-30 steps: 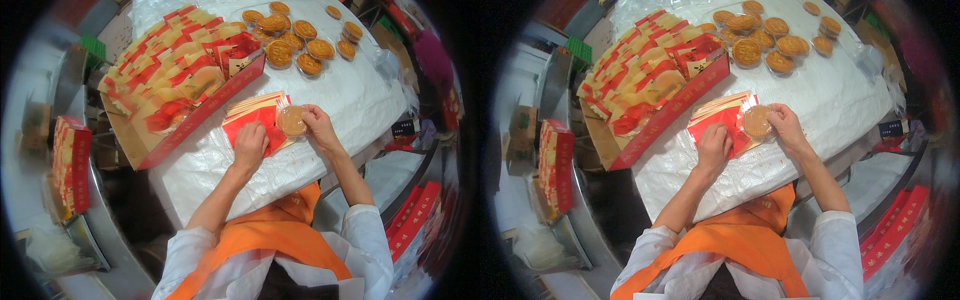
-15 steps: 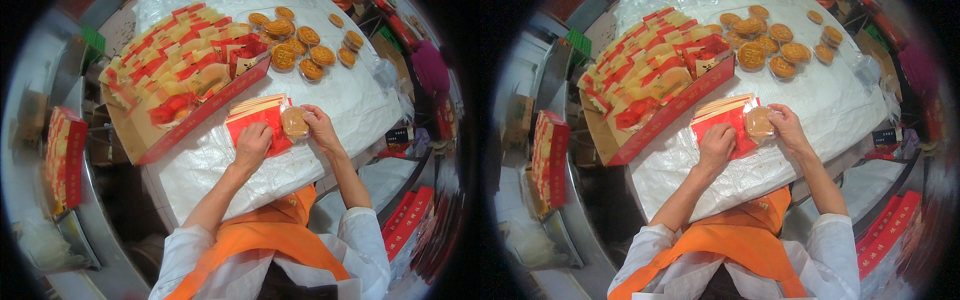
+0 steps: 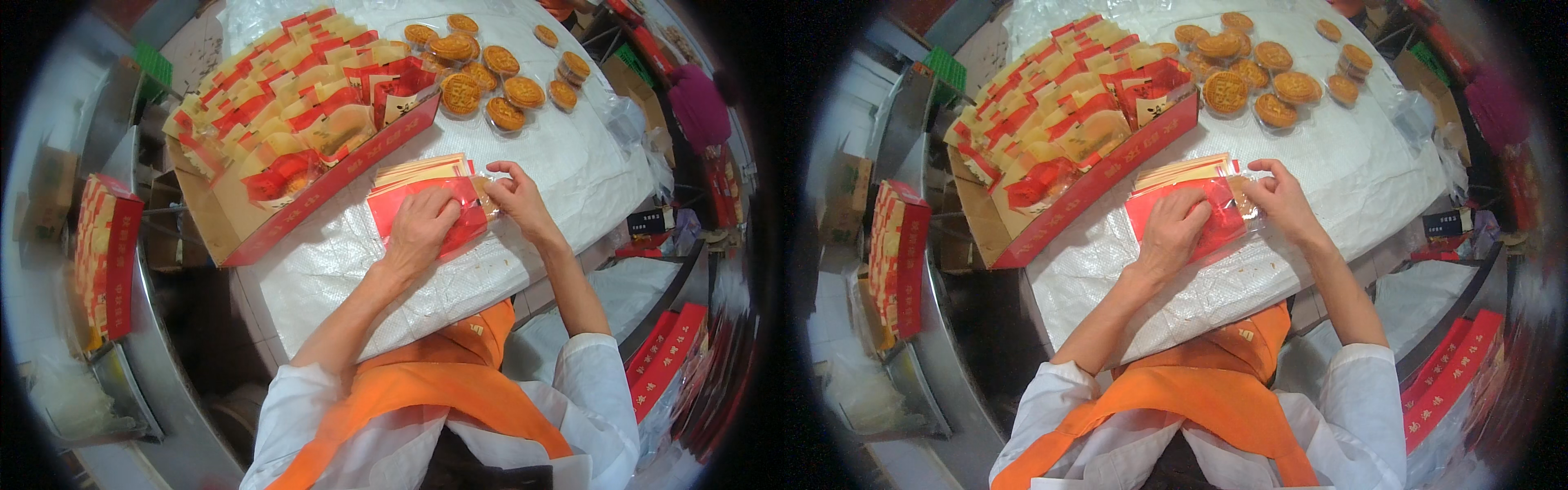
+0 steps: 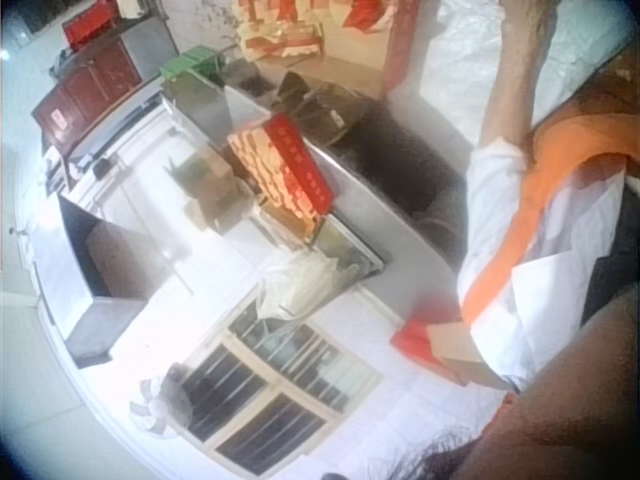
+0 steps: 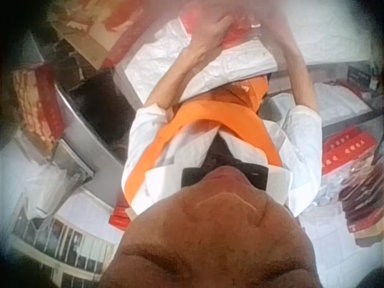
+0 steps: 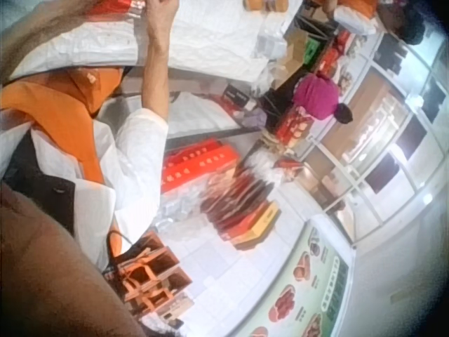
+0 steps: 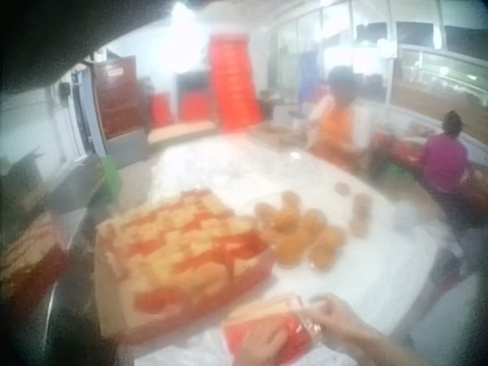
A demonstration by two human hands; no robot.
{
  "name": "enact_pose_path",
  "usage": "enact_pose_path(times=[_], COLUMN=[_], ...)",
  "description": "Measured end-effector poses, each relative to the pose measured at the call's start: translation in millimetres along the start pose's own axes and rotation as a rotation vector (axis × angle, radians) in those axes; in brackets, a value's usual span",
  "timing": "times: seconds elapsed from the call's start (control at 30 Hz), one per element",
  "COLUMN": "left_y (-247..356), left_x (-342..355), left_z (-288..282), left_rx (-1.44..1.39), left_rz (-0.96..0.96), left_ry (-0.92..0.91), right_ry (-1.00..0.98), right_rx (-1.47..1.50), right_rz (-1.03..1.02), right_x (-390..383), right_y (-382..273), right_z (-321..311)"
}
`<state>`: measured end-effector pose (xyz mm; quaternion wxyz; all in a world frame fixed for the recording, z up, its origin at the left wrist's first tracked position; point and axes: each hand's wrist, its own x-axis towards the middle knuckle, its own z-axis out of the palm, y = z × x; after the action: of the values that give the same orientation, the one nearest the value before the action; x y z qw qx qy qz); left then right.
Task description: The person repeatedly picks up round mooncakes from a table, places each into a small paper wrapper, folds the wrapper closed, and sets the packaged item into a red box. The process continues with multiple units throughout the clip.
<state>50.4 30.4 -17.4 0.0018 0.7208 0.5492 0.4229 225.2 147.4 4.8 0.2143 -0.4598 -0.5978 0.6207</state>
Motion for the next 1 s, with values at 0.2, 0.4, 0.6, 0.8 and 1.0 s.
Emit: enact_pose_path(times=[0.2,0.4,0.6,0.8,1.0], left_y=[1,4,-2,3,1], left_x=[14,12,8,6,19], left_z=[-16,-26,-42,-46,-60], left_rx=[-0.068,-0.182,-1.352,-1.785,-1.445], left_rz=[0.019,0.005,-0.639,-0.677,-0.517], left_ry=[0.005,0.044,0.146,0.154,0.002], right_ry=[-0.059,-0.141,-0.229,-0.174,-0.026], right_rx=[0.079,0.059,-0.522,-0.746,-1.017], right_rz=[0.037,-0.044,-0.696,-0.978,-1.261], right_x=[-2,-20,-63,-62,-86], right_y=[-6,-28,-76,-104,-137], right_z=[3,16,20,30,37])
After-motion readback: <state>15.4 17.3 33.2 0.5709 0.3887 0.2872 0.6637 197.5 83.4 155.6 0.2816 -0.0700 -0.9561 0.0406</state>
